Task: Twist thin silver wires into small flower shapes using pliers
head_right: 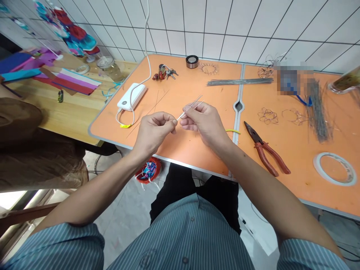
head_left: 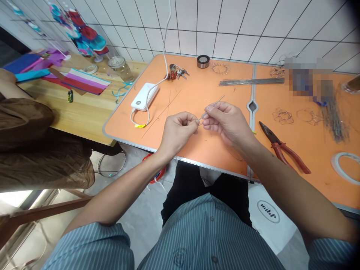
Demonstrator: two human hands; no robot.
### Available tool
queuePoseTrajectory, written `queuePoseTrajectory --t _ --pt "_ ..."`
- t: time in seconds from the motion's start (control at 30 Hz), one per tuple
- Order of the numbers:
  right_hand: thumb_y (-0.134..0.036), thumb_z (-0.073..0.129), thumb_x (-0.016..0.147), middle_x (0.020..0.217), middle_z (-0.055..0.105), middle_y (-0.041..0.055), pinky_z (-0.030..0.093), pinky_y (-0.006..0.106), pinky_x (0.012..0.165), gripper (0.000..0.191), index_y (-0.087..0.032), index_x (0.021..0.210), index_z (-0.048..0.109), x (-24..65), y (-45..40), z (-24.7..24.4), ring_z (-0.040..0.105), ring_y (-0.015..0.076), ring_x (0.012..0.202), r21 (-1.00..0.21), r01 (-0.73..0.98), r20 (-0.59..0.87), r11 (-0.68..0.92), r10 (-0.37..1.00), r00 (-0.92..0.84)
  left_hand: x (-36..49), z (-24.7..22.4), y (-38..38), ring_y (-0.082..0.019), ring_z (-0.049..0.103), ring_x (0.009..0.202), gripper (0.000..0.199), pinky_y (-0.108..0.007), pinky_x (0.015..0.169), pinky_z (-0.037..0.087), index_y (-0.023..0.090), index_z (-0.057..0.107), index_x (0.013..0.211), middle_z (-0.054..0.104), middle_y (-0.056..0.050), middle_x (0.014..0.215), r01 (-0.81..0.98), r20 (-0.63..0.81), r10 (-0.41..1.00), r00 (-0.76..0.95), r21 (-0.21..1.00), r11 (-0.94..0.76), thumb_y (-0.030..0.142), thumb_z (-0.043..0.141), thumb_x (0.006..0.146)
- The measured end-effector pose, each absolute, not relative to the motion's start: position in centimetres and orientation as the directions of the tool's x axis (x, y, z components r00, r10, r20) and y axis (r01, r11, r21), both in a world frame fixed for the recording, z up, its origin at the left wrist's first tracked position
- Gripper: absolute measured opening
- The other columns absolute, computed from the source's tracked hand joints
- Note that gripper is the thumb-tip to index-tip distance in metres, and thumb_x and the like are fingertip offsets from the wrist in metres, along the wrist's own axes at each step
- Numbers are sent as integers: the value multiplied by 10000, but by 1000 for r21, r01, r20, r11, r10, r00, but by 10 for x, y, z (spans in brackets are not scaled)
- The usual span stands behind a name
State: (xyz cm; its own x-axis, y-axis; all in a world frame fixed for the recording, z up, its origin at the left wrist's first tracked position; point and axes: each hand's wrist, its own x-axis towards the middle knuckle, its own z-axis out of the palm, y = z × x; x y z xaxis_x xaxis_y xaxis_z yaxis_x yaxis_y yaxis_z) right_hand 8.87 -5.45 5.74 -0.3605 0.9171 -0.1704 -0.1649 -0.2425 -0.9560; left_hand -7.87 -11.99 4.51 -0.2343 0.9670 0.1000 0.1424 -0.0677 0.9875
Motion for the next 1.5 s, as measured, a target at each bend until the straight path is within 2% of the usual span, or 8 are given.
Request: queuePoseTrajectory --t 0.37,0.6,0.87,1.13,1.23,1.3,1.4,1.5 --pt "-582 1020 786 855 809 42 681 266 707 488 -202 910 740 93 -47 47 763 141 726 -972 -184 -73 -149 928 -366 -82 41 -109 -114 521 566 146 -267 553 380 191 790 734 698 -12 629 169 115 962 -248 983 -74 262 772 860" --pt "-524 942 911 866 818 49 683 272 719 383 -199 908 739 93 -49 49 774 146 732 -988 -146 4 -54 929 -370 -83 38 -108 -111 530 562 120 -261 542 350 189 794 746 712 -19 633 130 84 972 -222 990 -56 240 761 849" --pt "-595 916 920 806 773 24 680 293 726 437 -208 894 714 91 -50 49 773 158 728 -985 -102 164 137 926 -340 -80 36 -105 -100 477 542 122 -261 539 318 185 763 719 690 -13 612 76 38 969 -246 997 -20 258 766 817" --pt "-568 791 1035 844 752 11 650 314 785 362 -227 941 717 91 -55 41 784 172 778 -948 2 302 319 897 -324 -78 34 -104 -99 478 552 93 -263 543 307 186 762 710 674 -5 605 21 0 967 -254 1000 6 236 763 788" --pt "-431 699 1107 891 764 17 630 337 812 233 -237 981 717 91 -57 36 783 188 821 -881 92 414 464 850 -326 -77 33 -104 -95 453 546 111 -262 541 296 188 749 699 653 -1 590 17 -8 962 -272 1000 14 244 767 793" --pt "-351 647 1122 913 773 26 608 348 812 189 -241 985 716 90 -60 33 760 197 836 -777 189 523 601 782 -338 -76 32 -103 -95 449 548 138 -262 539 293 188 736 691 649 -3 595 18 -12 959 -284 1000 17 261 778 800" --pt "-309 596 1135 930 777 48 574 353 802 202 -237 992 719 88 -65 27 725 212 864 -565 315 660 763 647 -382 -76 29 -102 -100 467 560 152 -258 541 299 189 717 676 642 -4 599 -3 -17 956 -294 1000 17 258 785 793" --pt "-279 513 1164 949 772 75 567 357 818 281 -222 977 715 87 -70 24 715 216 886 -454 373 659 809 587 -471 -77 25 -102 -104 508 585 114 -250 557 321 191 700 654 635 1 600 -59 -16 959 -282 998 -1 197 757 753"
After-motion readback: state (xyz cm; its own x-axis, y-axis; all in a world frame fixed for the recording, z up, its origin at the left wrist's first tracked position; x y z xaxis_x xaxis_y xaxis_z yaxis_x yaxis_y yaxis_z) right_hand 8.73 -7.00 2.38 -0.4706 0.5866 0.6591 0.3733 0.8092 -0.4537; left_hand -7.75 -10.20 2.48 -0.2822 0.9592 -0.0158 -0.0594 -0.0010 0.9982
